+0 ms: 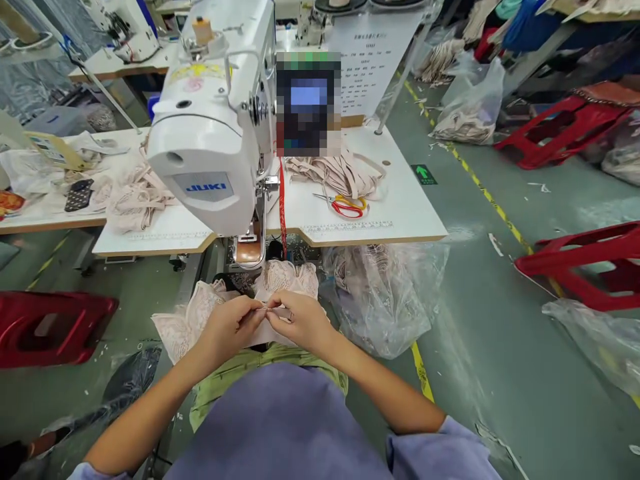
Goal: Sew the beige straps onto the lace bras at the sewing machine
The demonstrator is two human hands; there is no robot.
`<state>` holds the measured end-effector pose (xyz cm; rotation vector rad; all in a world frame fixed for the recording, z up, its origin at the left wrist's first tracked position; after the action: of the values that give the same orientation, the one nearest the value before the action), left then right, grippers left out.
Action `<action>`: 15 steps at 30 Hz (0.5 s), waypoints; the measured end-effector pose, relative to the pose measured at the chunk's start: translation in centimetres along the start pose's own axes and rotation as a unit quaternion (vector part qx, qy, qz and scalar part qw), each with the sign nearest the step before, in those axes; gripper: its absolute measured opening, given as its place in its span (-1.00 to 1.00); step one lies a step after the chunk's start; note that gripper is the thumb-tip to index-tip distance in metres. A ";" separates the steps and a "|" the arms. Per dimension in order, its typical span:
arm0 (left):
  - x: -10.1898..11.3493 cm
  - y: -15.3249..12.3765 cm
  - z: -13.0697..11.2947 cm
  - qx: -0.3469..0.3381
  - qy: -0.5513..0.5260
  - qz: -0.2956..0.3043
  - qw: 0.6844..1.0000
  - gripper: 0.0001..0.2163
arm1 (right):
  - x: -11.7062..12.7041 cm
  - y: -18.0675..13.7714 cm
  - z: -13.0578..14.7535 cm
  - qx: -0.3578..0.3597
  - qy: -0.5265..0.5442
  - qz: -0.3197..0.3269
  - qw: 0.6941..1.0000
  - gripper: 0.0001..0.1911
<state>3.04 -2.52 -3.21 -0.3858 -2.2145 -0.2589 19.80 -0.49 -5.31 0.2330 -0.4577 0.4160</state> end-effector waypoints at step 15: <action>1.7 0.1 1.2 -0.047 -0.016 0.009 0.999 -0.78 | 0.7 1.2 -2.1 -0.113 0.226 0.009 0.968 -0.82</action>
<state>1.20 -1.76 -2.58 -0.4635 -2.2348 -0.3494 20.61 1.47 -6.71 -0.0890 -0.0562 0.4174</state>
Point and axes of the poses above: each hand's wrist, its own y-axis towards the middle knuckle, its own x-axis out of the back of the hand, z = x × y, the point moved 4 cm from there along y, towards the middle knuckle, and after that the axes turned 1 degree about y, right-handed, at the moved point
